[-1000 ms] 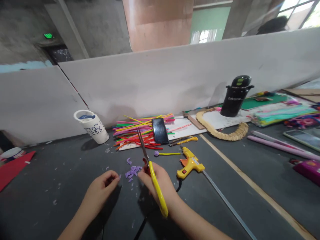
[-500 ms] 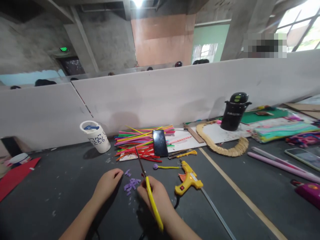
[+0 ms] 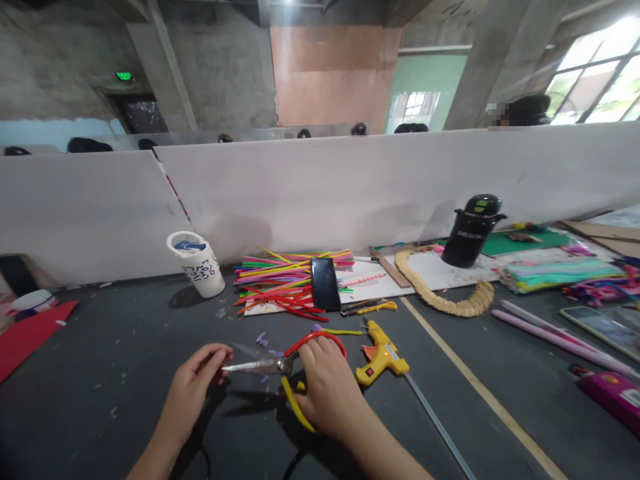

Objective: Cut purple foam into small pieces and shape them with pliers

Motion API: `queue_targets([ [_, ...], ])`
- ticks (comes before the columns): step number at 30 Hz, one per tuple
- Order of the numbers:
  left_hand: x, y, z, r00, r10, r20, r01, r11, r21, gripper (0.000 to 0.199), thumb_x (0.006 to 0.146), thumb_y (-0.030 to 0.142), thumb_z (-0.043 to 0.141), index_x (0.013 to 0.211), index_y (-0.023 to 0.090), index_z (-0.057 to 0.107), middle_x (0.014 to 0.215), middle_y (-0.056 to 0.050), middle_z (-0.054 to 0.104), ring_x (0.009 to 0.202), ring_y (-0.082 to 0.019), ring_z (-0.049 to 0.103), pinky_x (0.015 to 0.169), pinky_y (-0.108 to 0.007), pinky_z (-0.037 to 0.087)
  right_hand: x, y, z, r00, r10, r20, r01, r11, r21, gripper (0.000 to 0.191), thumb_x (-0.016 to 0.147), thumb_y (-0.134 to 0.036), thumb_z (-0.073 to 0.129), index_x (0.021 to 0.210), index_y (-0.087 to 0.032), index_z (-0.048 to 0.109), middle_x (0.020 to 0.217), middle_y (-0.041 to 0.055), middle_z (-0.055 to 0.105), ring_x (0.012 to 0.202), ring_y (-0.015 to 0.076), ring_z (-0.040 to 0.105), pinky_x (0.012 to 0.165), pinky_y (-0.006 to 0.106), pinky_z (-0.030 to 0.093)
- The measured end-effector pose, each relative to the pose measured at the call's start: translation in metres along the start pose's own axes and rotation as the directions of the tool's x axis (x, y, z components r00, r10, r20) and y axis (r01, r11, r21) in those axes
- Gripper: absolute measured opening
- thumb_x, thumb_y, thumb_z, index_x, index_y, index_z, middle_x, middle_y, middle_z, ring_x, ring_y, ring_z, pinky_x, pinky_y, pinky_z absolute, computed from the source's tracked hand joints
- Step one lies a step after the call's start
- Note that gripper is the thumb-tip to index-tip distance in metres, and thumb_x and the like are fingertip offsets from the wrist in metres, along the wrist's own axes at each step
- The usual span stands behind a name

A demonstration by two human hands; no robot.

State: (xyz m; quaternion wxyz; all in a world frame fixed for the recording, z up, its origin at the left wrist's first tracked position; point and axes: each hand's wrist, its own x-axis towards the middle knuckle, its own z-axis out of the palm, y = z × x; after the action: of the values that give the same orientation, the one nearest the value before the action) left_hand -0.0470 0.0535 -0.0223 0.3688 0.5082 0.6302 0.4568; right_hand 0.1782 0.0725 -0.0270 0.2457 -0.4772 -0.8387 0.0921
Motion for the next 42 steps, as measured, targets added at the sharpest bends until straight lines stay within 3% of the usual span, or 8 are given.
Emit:
queue_targets([
  [7, -0.008, 0.008, 0.008, 0.977, -0.079, 0.197, 0.091, 0.995, -0.052, 0.021, 0.067, 0.031, 0.065, 0.079, 0.014, 0.069, 0.069, -0.002, 0.067, 0.066, -0.018, 0.06, 0.062, -0.028, 0.044, 0.0, -0.003, 0.003, 0.995, -0.104, 0.011, 0.104, 0.986, -0.131, 0.025, 0.071, -0.028, 0.061, 0.091, -0.015, 0.055, 0.094, 0.0101, 0.057, 0.089, 0.0256, 0.045, 0.08, 0.036, 0.036],
  [12, -0.009, 0.001, 0.014, 0.97, -0.114, 0.217, 0.113, 0.993, 0.018, 0.017, 0.076, 0.027, 0.059, 0.079, 0.011, 0.066, 0.072, -0.004, 0.067, 0.07, -0.018, 0.062, 0.066, -0.032, 0.047, -0.001, -0.009, 0.006, 0.991, -0.134, 0.015, 0.135, 0.975, -0.175, 0.027, 0.07, -0.03, 0.062, 0.092, -0.015, 0.056, 0.092, 0.0097, 0.058, 0.089, 0.0254, 0.046, 0.081, 0.036, 0.036],
  [15, -0.002, -0.004, 0.002, 0.973, -0.119, 0.199, 0.101, 0.99, 0.101, 0.024, 0.084, 0.029, 0.054, 0.102, 0.014, 0.059, 0.1, -0.006, 0.063, 0.082, -0.019, 0.062, 0.07, -0.038, 0.051, 0.0, -0.005, 0.005, 0.993, -0.118, 0.006, 0.118, 0.978, -0.172, 0.027, 0.07, -0.032, 0.063, 0.09, -0.016, 0.057, 0.091, 0.0091, 0.058, 0.089, 0.0254, 0.047, 0.082, 0.036, 0.036],
  [21, 0.011, -0.015, -0.016, 0.994, -0.052, 0.098, 0.016, 0.942, 0.334, 0.029, 0.084, 0.03, 0.054, 0.109, 0.015, 0.056, 0.109, -0.007, 0.059, 0.09, -0.022, 0.06, 0.074, -0.042, 0.05, 0.006, 0.015, 0.001, 0.993, 0.047, -0.109, -0.057, 0.994, -0.088, 0.027, 0.076, -0.038, 0.057, 0.091, -0.015, 0.053, 0.085, 0.0093, 0.058, 0.083, 0.0244, 0.051, 0.071, 0.033, 0.04],
  [24, 0.005, -0.012, -0.002, 0.99, 0.068, 0.123, -0.115, 0.897, 0.426, 0.009, 0.08, 0.02, 0.055, 0.081, 0.018, 0.063, 0.088, -0.003, 0.06, 0.081, -0.021, 0.058, 0.077, -0.037, 0.045, 0.006, 0.017, 0.002, 0.985, 0.098, -0.139, -0.103, 0.994, -0.023, 0.024, 0.076, -0.037, 0.056, 0.087, -0.016, 0.052, 0.08, 0.0079, 0.056, 0.076, 0.0229, 0.051, 0.063, 0.031, 0.04],
  [30, -0.009, -0.007, 0.037, 0.953, 0.206, 0.223, -0.291, 0.828, 0.479, 0.016, 0.074, 0.012, 0.051, 0.074, 0.02, 0.064, 0.081, -0.004, 0.057, 0.086, -0.022, 0.054, 0.08, -0.033, 0.038, 0.003, 0.011, 0.004, 0.989, 0.103, -0.106, -0.091, 0.99, 0.11, 0.023, 0.072, -0.035, 0.062, 0.084, -0.018, 0.053, 0.078, 0.0048, 0.054, 0.076, 0.0221, 0.05, 0.063, 0.03, 0.038],
  [36, -0.005, -0.018, 0.048, 0.958, 0.187, 0.215, -0.265, 0.865, 0.426, 0.015, 0.068, 0.008, 0.051, 0.064, 0.021, 0.058, 0.078, -0.005, 0.054, 0.084, -0.024, 0.051, 0.081, -0.036, 0.038, 0.003, 0.008, 0.002, 0.986, 0.145, -0.076, -0.122, 0.959, 0.255, 0.02, 0.071, -0.034, 0.063, 0.08, -0.019, 0.053, 0.077, 0.0038, 0.053, 0.075, 0.0213, 0.047, 0.064, 0.031, 0.037],
  [42, -0.011, -0.006, 0.044, 0.969, 0.097, 0.227, -0.134, 0.979, 0.153, 0.009, 0.076, 0.021, 0.05, 0.067, 0.02, 0.054, 0.07, -0.002, 0.057, 0.069, -0.02, 0.056, 0.066, -0.032, 0.044, 0.005, 0.001, -0.007, 0.973, 0.232, 0.014, -0.207, 0.837, 0.507, 0.019, 0.074, -0.037, 0.056, 0.076, -0.02, 0.048, 0.07, -0.0002, 0.047, 0.066, 0.0169, 0.044, 0.061, 0.029, 0.037],
])
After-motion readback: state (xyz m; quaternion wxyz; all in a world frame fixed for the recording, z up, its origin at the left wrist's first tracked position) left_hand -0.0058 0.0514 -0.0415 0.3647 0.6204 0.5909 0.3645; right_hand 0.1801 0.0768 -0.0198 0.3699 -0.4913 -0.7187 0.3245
